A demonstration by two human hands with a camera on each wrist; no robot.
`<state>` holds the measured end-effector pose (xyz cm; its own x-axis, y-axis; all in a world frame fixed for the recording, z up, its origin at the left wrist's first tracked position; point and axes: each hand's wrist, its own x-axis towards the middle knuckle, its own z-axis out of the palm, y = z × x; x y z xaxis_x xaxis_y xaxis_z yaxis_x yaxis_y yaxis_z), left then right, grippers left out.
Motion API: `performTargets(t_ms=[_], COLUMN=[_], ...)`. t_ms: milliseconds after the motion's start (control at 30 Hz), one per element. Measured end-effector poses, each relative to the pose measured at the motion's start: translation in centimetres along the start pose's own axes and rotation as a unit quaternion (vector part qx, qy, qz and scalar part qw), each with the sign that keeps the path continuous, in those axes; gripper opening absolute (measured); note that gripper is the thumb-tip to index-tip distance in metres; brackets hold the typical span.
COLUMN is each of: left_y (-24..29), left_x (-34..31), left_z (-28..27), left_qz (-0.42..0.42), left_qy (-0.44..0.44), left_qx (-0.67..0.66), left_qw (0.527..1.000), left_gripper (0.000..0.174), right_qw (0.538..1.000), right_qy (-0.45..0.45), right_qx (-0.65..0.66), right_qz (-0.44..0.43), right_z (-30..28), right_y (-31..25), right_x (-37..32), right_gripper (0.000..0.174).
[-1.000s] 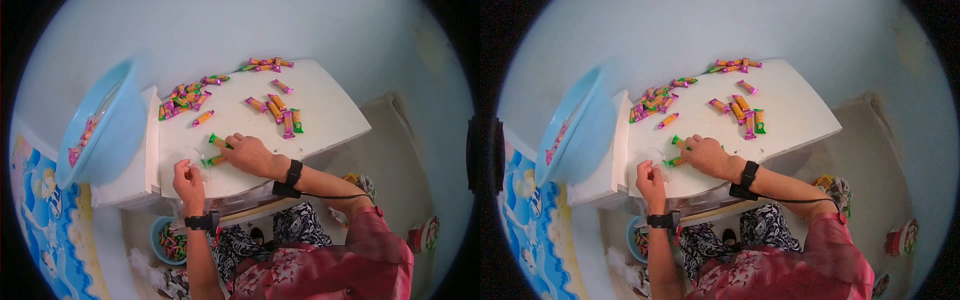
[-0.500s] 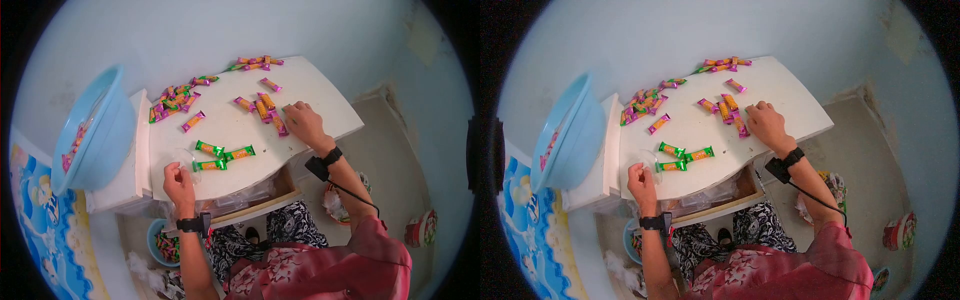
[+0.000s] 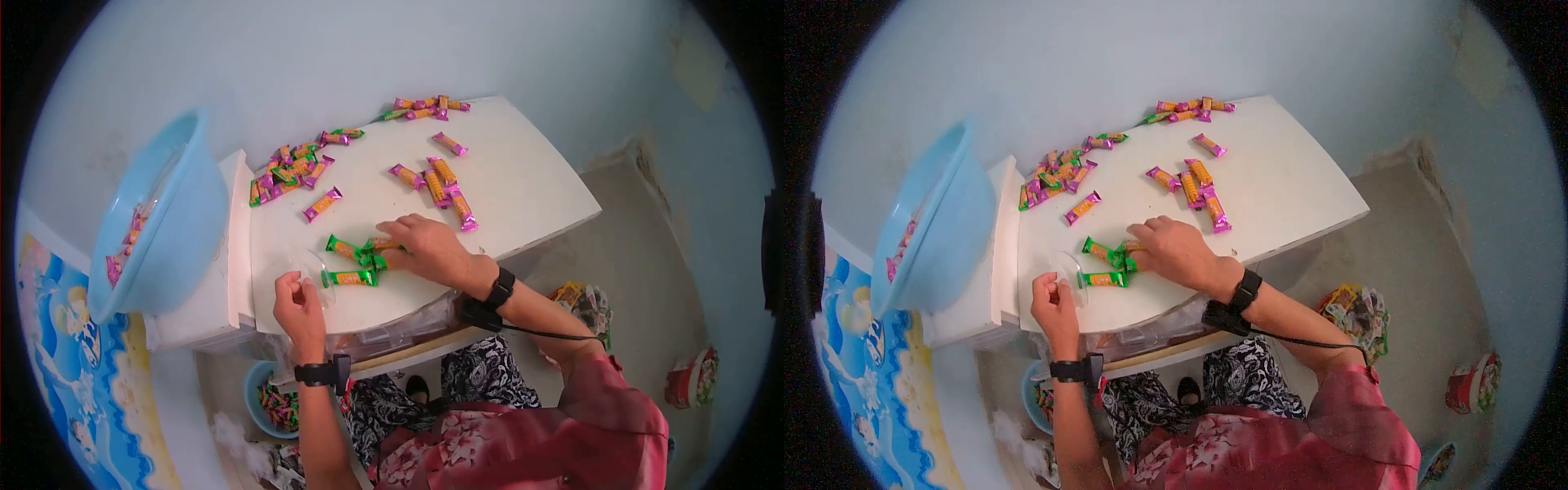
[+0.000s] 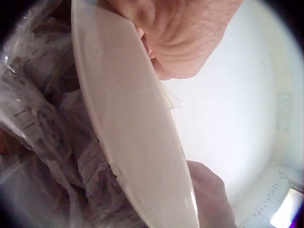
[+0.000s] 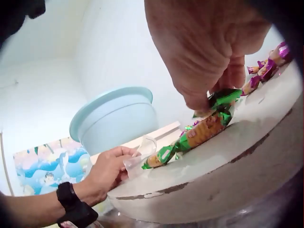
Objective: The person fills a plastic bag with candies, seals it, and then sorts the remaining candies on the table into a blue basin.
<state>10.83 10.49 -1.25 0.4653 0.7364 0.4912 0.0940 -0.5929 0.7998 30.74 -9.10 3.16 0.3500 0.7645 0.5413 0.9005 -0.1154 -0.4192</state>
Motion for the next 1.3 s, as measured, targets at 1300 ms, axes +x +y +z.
performTargets(t_ms=[1300], left_y=[1.4], left_x=[-0.3], left_z=[-0.2], left_qz=[-0.036], left_qy=[-0.003], left_qx=[0.035], left_qw=[0.999], left_gripper=[0.018], right_qw=[0.904], right_qy=[-0.146], right_qx=[-0.396], right_qz=[0.073], right_z=[4.1], right_y=[21.0], right_x=[24.3], right_gripper=[0.012])
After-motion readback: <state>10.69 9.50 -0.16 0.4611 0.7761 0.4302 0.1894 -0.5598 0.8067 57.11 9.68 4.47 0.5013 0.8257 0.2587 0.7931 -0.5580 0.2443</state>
